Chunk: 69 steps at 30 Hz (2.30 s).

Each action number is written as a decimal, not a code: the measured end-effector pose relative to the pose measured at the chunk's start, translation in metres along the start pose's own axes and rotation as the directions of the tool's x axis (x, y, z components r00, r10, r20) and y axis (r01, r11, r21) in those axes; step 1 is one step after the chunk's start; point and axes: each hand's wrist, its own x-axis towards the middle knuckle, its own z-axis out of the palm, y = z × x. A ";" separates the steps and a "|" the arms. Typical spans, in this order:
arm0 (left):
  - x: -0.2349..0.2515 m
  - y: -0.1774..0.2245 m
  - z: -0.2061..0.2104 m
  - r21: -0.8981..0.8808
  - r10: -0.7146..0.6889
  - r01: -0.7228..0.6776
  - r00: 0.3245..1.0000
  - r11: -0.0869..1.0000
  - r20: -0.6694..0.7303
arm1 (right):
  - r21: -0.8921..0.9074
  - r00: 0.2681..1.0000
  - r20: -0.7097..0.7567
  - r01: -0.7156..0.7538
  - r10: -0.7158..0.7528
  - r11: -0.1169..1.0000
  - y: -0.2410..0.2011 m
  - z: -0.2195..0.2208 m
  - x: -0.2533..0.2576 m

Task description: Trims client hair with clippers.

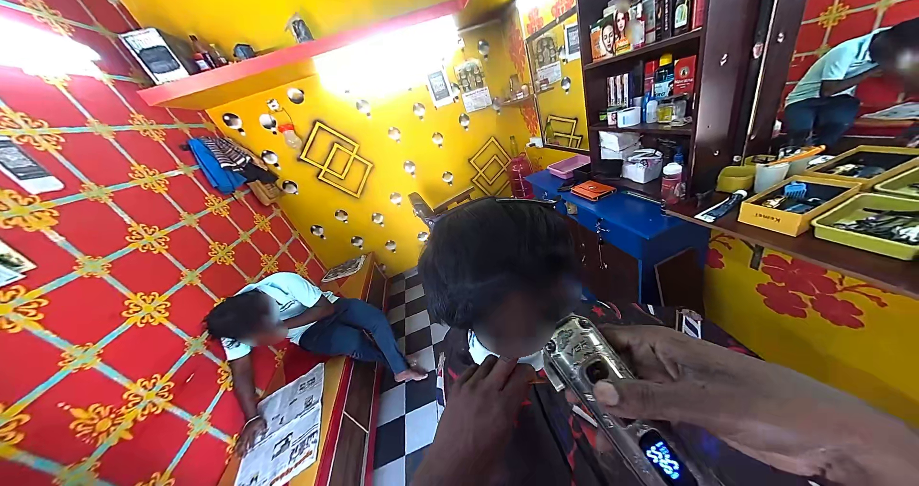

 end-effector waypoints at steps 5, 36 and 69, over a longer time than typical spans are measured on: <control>-0.002 0.015 0.013 0.159 -0.053 0.054 0.999 0.986 -0.014 | -0.084 0.982 -0.188 -0.014 -0.002 0.996 0.009 0.021 0.028; 0.000 0.009 0.023 0.187 -0.054 0.069 0.995 0.980 -0.086 | -0.532 0.873 -0.362 0.094 -0.326 0.842 0.031 0.007 0.071; -0.002 -0.051 -0.023 -0.117 -0.217 0.185 0.738 0.976 -0.639 | -0.122 0.974 -0.132 0.170 -0.185 0.978 0.094 0.060 0.055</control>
